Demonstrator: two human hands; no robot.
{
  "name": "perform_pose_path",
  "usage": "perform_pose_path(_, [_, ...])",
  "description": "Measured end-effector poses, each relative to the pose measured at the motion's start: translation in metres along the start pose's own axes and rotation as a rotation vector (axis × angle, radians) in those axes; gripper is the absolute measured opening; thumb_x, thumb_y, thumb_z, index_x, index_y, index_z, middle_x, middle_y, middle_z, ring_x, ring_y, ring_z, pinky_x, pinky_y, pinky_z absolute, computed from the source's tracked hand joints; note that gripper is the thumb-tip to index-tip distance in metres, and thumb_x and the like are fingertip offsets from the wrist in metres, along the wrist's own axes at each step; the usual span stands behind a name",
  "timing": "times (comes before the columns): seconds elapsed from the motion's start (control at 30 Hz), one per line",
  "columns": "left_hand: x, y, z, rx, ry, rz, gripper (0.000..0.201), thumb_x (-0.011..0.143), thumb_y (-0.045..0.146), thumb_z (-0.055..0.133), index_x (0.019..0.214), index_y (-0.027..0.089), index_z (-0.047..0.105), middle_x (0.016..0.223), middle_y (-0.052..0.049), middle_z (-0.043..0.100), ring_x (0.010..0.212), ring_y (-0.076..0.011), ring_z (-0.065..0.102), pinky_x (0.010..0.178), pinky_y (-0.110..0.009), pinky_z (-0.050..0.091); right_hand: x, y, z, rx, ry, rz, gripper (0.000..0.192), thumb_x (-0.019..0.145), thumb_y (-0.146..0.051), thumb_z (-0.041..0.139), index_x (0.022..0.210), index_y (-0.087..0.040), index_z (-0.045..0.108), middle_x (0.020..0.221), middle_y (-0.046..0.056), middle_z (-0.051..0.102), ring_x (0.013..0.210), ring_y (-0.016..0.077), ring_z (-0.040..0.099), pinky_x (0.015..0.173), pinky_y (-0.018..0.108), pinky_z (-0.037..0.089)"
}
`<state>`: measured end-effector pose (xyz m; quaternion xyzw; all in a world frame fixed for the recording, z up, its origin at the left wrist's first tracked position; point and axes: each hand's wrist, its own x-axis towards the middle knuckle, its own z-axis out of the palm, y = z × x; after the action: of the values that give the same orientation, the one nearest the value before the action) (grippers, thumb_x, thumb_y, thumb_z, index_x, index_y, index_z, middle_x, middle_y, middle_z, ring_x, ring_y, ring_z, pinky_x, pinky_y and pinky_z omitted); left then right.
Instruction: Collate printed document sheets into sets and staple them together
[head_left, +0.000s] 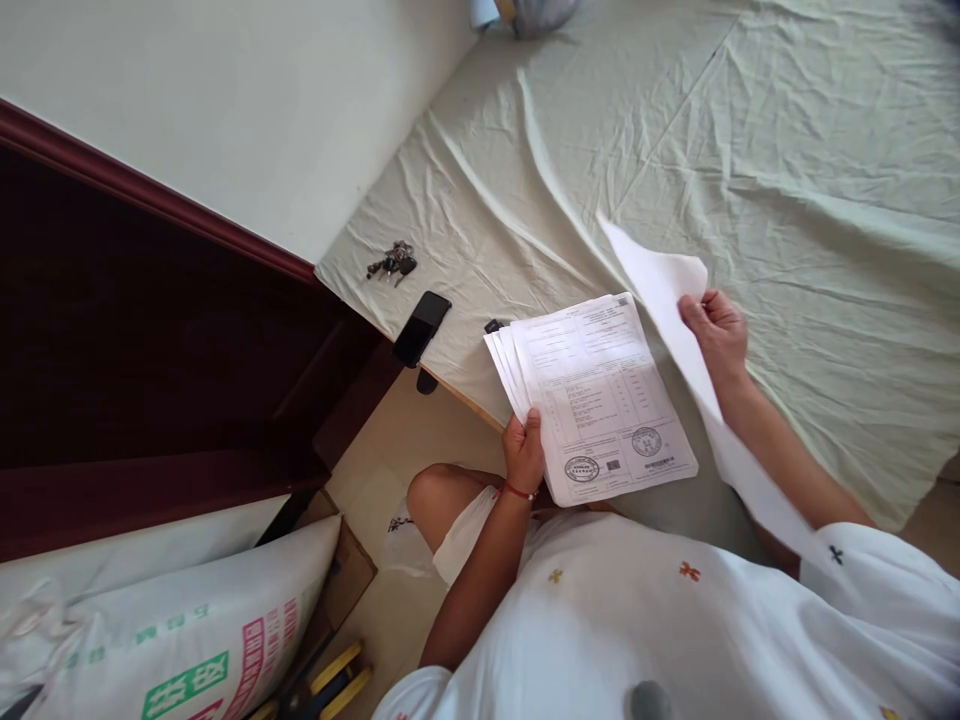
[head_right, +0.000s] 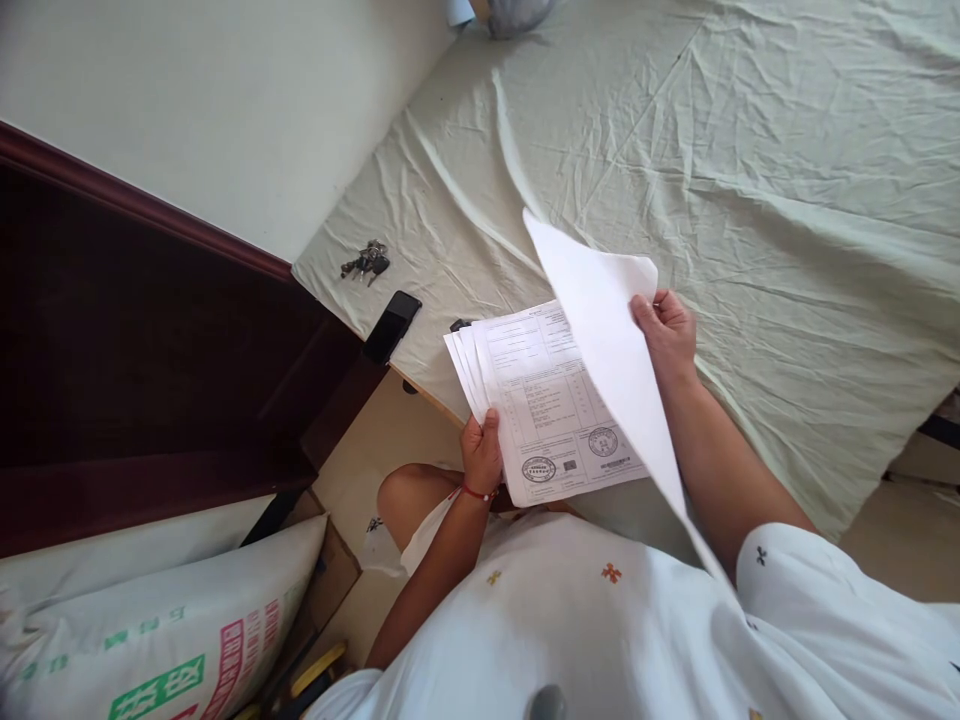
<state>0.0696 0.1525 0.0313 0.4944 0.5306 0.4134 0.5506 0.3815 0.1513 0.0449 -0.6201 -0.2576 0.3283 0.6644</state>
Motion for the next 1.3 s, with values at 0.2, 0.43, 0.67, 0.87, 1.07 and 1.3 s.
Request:
perform_pose_path(0.2, [0.0,0.005,0.0,0.002,-0.005,0.001,0.053,0.093,0.065,0.067,0.118,0.019,0.076,0.117,-0.011,0.081,0.109,-0.0261,0.075,0.1,-0.041,0.058,-0.007,0.004,0.008,-0.553,0.111,-0.238,0.027,0.089,-0.048,0.068,0.078,-0.026,0.055,0.066,-0.001,0.052,0.062,0.0181,0.048,0.064,0.034,0.043])
perform_pose_path(0.43, [0.0,0.006,-0.002,0.101,-0.028,0.054,0.054,0.097,0.065,0.061,0.123,0.02,0.075,0.125,-0.01,0.08,0.122,-0.0284,0.072,0.108,-0.041,0.053,-0.002,0.016,0.011,-0.912,-0.042,-0.476,0.016,0.093,-0.04,0.06,0.093,-0.024,0.062,0.096,0.014,0.071,0.121,0.0379,0.058,0.107,0.055,0.047])
perform_pose_path(0.67, [0.001,0.003,-0.005,0.206,-0.045,0.136,0.054,0.101,0.062,0.056,0.126,0.018,0.075,0.128,-0.013,0.078,0.124,-0.0299,0.071,0.109,-0.041,0.052,-0.001,0.022,0.011,-0.886,-0.137,-0.336,0.055,0.091,-0.046,0.065,0.138,-0.018,0.058,0.13,0.021,0.066,0.13,0.0418,0.056,0.108,0.061,0.047])
perform_pose_path(0.87, [0.0,0.008,-0.003,0.198,-0.051,0.135,0.055,0.1,0.063,0.056,0.126,0.018,0.075,0.129,-0.013,0.078,0.128,-0.0306,0.069,0.111,-0.041,0.052,0.0,0.019,0.01,-0.788,-0.141,-0.299,0.031,0.082,-0.042,0.072,0.106,-0.024,0.067,0.107,0.014,0.069,0.114,0.0376,0.061,0.1,0.055,0.051])
perform_pose_path(1.07, [0.001,0.006,-0.003,0.138,-0.045,0.108,0.056,0.099,0.065,0.058,0.124,0.018,0.076,0.125,-0.013,0.079,0.126,-0.0311,0.07,0.111,-0.042,0.052,-0.001,0.015,0.006,-0.64,-0.124,-0.334,0.034,0.086,-0.039,0.064,0.063,-0.026,0.044,0.07,0.005,0.056,0.085,0.0274,0.06,0.083,0.043,0.052])
perform_pose_path(1.3, [-0.001,0.004,-0.002,0.07,-0.057,0.089,0.048,0.1,0.06,0.06,0.12,0.02,0.077,0.124,-0.01,0.08,0.125,-0.0293,0.071,0.109,-0.039,0.053,-0.003,0.01,0.011,-0.005,0.205,-0.155,0.027,0.078,-0.048,0.079,0.079,-0.025,0.066,0.074,-0.001,0.065,0.072,0.0189,0.063,0.071,0.033,0.055])
